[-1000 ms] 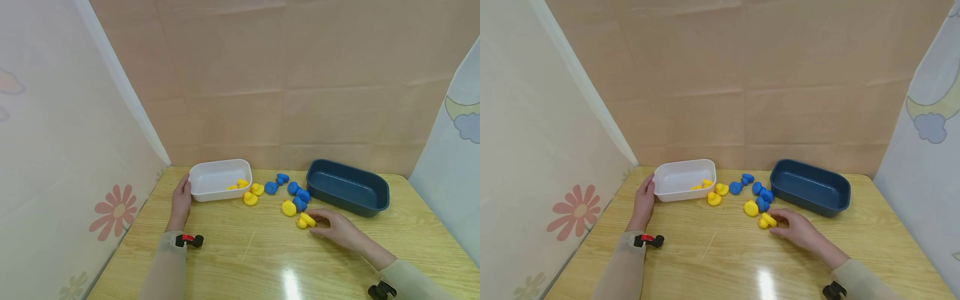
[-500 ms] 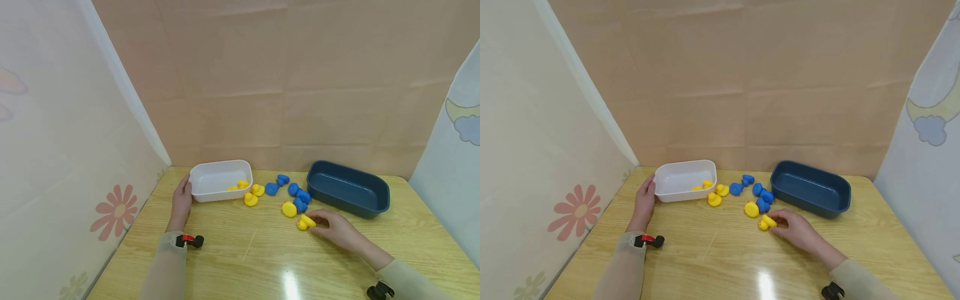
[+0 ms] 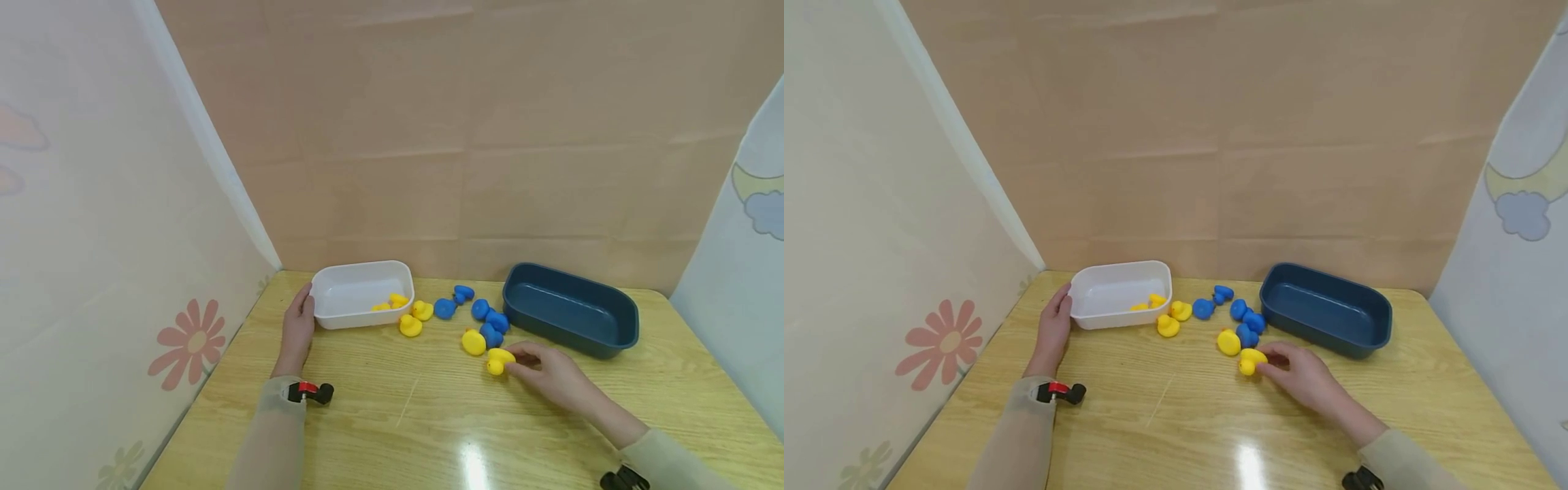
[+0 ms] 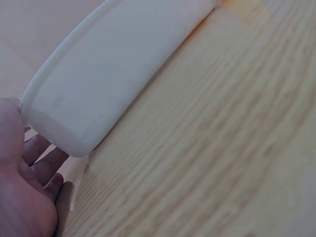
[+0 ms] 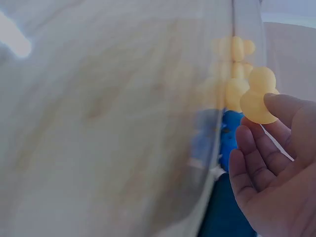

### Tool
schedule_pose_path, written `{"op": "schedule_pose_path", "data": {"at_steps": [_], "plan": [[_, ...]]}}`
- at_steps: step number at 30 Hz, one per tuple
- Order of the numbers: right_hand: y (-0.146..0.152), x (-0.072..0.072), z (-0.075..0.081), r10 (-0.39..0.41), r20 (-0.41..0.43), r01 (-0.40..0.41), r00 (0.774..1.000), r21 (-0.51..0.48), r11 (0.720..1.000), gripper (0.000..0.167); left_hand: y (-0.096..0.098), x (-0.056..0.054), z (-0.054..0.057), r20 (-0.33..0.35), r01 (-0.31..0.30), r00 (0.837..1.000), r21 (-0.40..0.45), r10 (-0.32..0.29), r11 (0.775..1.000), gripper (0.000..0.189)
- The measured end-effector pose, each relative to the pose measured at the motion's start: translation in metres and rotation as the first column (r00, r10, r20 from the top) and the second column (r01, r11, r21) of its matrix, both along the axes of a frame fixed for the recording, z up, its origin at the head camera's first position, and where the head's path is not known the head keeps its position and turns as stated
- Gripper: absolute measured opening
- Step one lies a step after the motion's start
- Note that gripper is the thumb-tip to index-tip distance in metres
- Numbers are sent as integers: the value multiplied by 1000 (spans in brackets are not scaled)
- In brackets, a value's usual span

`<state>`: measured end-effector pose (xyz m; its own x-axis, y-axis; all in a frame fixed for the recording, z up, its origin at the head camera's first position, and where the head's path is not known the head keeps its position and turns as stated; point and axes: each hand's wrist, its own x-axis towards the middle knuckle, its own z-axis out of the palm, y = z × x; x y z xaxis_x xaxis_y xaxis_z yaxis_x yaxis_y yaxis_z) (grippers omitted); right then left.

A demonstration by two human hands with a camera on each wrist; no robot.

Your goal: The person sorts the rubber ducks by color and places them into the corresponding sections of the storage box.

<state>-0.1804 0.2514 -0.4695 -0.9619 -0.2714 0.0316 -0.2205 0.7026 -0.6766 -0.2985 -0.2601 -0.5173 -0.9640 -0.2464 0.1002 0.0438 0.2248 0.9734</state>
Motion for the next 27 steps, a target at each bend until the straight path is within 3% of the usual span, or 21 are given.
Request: {"op": "schedule_pose_path", "data": {"at_steps": [10, 27], "plan": [[-19, -8, 25, 1, -171, -5, 985, -20, 1000, 23, 1, -1, 2, -7, -5, 1000, 9, 5, 1000, 53], [-72, -47, 39, -7, -158, -8, 987, -94, 996, 28, -1, 1, 2, 15, 5, 1000, 11, -5, 1000, 53]]}}
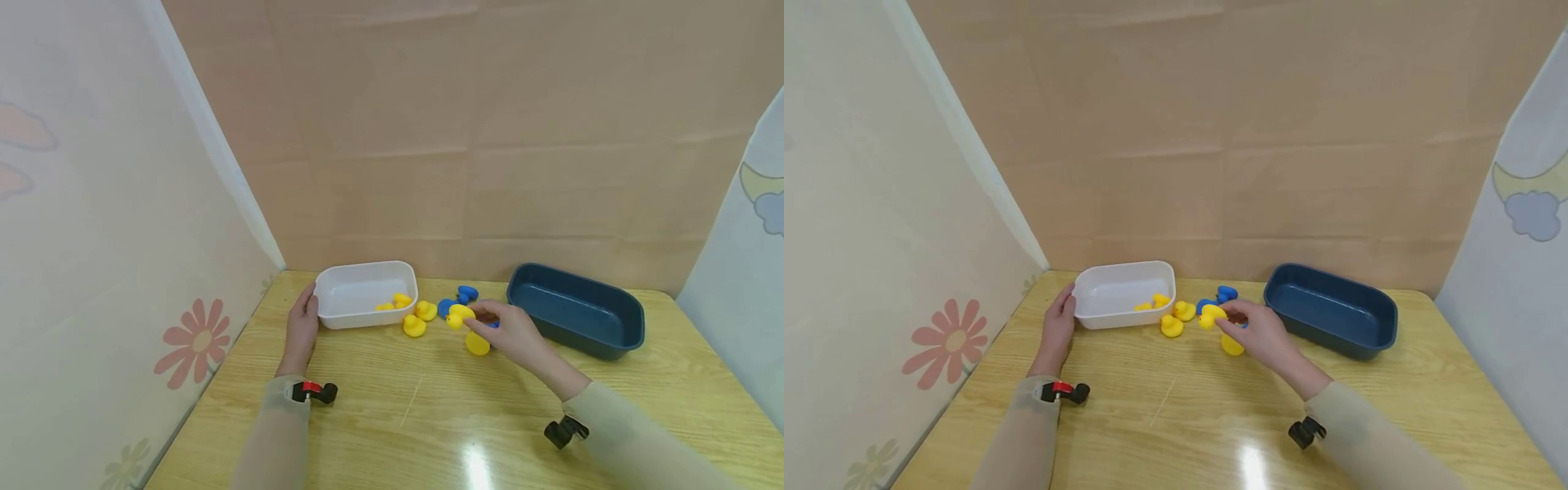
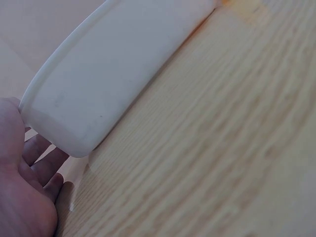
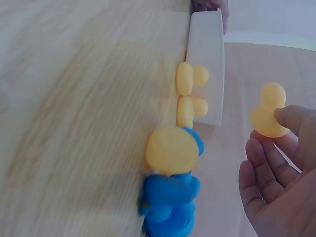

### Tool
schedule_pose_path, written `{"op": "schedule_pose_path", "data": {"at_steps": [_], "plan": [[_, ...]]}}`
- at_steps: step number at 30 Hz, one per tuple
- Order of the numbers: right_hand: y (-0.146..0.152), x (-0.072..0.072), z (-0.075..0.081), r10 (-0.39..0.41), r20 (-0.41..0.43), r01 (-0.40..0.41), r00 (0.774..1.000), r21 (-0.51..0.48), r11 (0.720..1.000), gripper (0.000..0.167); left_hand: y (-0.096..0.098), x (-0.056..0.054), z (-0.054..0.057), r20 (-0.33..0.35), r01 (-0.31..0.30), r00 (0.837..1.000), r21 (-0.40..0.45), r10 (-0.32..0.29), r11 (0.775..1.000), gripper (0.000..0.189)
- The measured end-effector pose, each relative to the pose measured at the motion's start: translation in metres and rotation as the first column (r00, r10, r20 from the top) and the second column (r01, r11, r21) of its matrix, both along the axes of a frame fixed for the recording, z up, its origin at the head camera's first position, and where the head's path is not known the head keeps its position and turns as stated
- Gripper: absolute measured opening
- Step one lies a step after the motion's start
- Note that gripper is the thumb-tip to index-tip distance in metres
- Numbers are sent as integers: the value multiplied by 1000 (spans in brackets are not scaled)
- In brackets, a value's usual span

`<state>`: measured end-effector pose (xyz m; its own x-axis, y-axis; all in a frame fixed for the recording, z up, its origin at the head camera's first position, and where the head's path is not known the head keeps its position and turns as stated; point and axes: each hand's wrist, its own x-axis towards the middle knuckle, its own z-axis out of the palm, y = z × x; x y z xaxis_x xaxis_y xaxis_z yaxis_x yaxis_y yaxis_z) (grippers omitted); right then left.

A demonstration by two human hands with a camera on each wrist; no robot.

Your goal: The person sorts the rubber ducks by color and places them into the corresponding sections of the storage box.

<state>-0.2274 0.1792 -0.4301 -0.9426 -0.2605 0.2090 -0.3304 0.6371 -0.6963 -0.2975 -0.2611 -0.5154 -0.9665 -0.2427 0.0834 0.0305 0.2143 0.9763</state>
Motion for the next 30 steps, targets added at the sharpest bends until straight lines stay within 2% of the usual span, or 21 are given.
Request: {"op": "schedule_pose_path", "data": {"at_steps": [6, 14, 22, 30], "plan": [[-22, -15, 1, -15, 22, 16, 1000, -27, 1000, 32, 1, 1, -1, 0, 5, 1000, -1, -5, 1000, 53], [-50, -38, -1, -27, 30, 27, 999, -15, 1000, 38, 2, 0, -2, -5, -12, 1000, 0, 12, 1000, 52], [-72, -53, 1, -36, 40, 36, 999, 9, 999, 37, 3, 0, -2, 7, -12, 1000, -23, 12, 1000, 53], [-92, -69, -4, -57, 57, 55, 997, 33, 998, 38, 1, 0, -1, 3, -6, 1000, -19, 6, 1000, 53]]}}
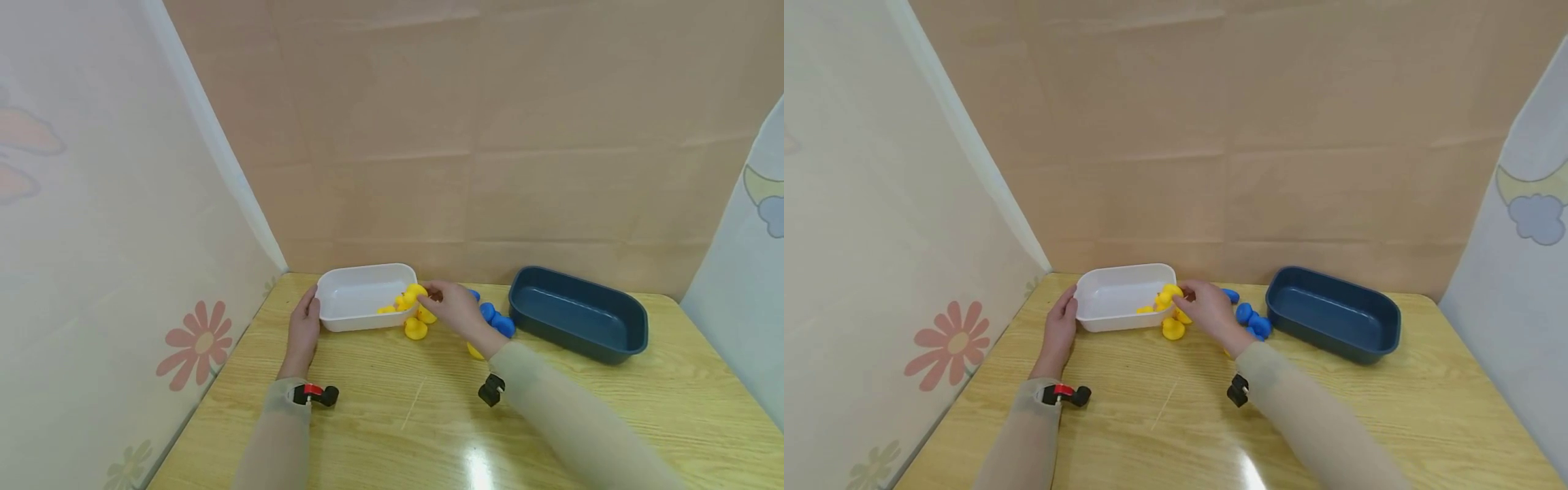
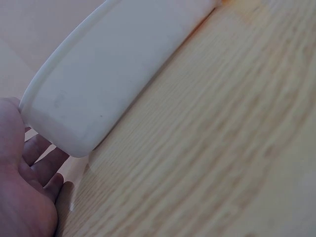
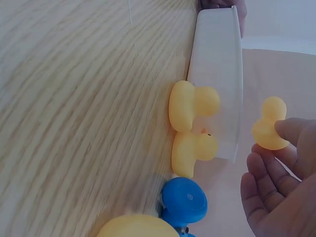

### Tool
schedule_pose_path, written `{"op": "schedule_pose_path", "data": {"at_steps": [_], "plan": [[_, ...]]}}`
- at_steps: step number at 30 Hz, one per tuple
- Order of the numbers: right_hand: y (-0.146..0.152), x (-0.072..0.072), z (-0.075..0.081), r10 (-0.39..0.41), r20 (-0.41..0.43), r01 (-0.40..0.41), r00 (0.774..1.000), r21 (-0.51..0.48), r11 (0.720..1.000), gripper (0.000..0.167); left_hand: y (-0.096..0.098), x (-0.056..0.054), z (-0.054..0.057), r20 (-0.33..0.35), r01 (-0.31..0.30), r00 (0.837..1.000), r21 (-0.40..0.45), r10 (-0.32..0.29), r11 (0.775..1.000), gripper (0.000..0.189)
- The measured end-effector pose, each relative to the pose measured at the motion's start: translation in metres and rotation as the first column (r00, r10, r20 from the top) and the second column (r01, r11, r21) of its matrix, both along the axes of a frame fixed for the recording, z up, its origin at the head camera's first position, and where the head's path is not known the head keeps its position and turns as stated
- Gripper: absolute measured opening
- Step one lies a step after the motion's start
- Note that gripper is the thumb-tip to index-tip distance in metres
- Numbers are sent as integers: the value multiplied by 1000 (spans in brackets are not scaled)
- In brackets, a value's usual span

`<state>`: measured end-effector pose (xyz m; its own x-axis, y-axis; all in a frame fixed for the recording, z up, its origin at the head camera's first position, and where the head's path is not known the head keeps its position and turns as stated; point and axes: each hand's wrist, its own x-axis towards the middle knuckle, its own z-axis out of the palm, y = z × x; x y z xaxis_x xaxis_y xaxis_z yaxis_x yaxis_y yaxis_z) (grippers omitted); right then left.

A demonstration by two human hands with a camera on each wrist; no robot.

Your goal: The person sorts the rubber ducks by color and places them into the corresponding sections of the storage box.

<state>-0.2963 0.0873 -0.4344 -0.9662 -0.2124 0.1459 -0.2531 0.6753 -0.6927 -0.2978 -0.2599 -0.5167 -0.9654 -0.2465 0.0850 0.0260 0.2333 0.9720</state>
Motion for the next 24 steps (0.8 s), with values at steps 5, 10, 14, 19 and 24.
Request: {"op": "schedule_pose_path", "data": {"at_steps": [5, 10, 14, 19, 24], "plan": [[-7, -6, -1, 7, 7, -7, 1000, 22, 1000, 35, 1, -1, 0, -9, 2, 1000, 10, -2, 1000, 53], [-11, -14, -7, 5, 14, -6, 1000, 52, 999, 35, 3, -4, -2, -7, -1, 1000, 26, 1, 1000, 53], [-15, -17, -10, -7, 19, 6, 1000, 52, 999, 36, 4, -5, -3, -14, 2, 1000, 37, -1, 999, 53], [-19, -20, -14, -12, 11, 12, 1000, 62, 998, 37, 5, -3, -2, -15, 7, 1000, 35, -6, 999, 53], [-22, -23, -16, -22, -2, 22, 1000, 88, 996, 37, 5, -3, -1, -17, 0, 1000, 30, 1, 1000, 52]]}}
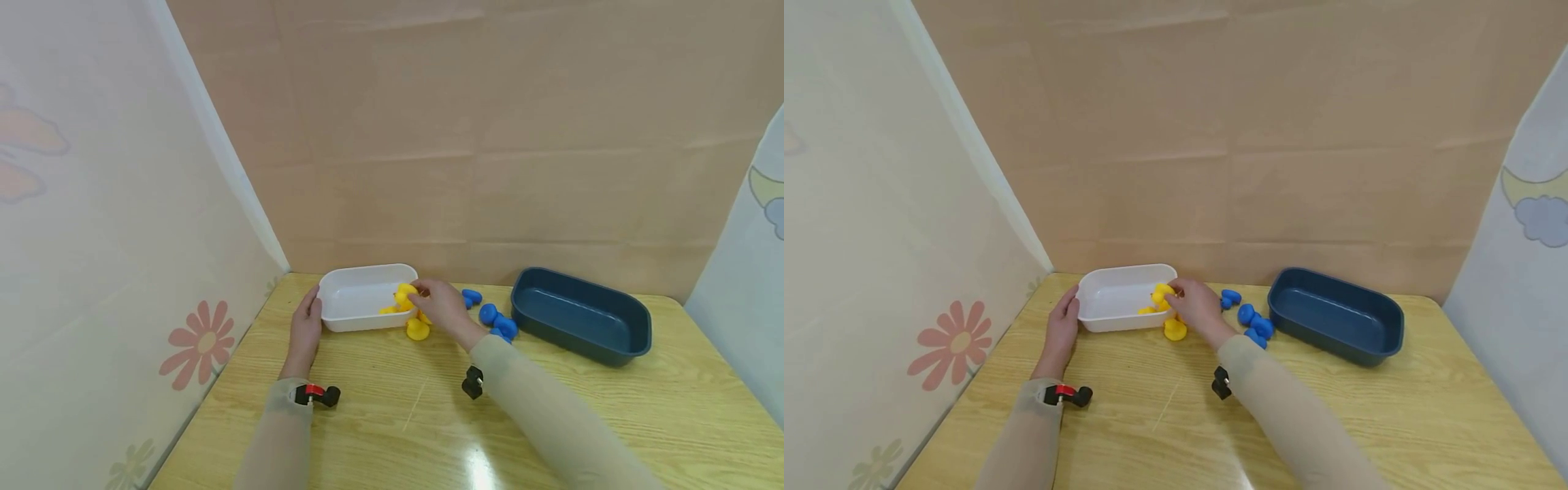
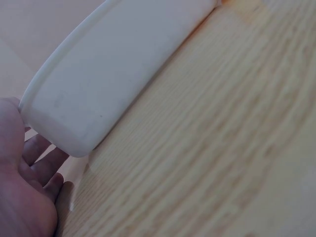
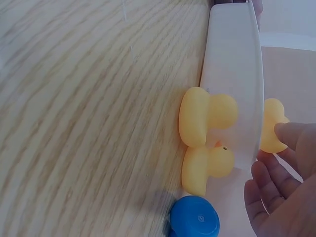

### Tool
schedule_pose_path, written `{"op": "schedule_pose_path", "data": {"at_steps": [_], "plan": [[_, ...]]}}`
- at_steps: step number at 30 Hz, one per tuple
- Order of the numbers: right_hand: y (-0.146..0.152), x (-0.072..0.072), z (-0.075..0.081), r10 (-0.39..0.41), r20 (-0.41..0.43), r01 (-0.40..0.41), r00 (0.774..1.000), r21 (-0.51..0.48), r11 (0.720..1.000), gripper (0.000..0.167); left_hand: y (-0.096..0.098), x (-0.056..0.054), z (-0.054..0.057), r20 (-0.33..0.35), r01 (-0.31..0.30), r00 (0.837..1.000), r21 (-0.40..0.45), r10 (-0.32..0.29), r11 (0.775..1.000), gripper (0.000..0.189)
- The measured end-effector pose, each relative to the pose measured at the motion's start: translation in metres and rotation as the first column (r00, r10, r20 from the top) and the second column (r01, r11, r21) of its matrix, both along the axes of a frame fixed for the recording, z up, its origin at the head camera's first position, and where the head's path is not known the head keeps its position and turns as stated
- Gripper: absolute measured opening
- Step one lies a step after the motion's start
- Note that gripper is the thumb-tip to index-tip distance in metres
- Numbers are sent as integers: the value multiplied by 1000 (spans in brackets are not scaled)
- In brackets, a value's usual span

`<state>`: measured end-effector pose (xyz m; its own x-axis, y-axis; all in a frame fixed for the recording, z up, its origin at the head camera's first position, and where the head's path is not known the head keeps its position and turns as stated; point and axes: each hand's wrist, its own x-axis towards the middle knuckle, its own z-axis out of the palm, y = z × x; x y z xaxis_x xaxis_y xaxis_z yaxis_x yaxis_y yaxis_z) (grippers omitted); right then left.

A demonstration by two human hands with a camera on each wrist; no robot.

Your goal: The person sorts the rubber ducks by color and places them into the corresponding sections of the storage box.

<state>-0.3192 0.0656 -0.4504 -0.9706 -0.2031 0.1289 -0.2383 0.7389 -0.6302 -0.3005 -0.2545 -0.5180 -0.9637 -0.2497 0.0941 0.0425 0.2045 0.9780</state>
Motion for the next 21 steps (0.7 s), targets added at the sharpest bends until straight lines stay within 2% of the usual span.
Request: {"op": "schedule_pose_path", "data": {"at_steps": [8, 14, 21], "plan": [[4, 3, 3, -2, -53, 1, 999, -22, 1000, 40, -1, 2, -2, -3, 13, 1000, -5, -13, 1000, 53], [13, 5, 6, -19, -34, 17, 999, -42, 999, 37, -2, 2, -1, -5, 24, 1000, -6, -24, 1000, 54], [30, 13, 11, -19, -29, 17, 999, -45, 999, 40, -2, 1, 2, -2, 27, 1000, -17, -27, 1000, 53]]}}
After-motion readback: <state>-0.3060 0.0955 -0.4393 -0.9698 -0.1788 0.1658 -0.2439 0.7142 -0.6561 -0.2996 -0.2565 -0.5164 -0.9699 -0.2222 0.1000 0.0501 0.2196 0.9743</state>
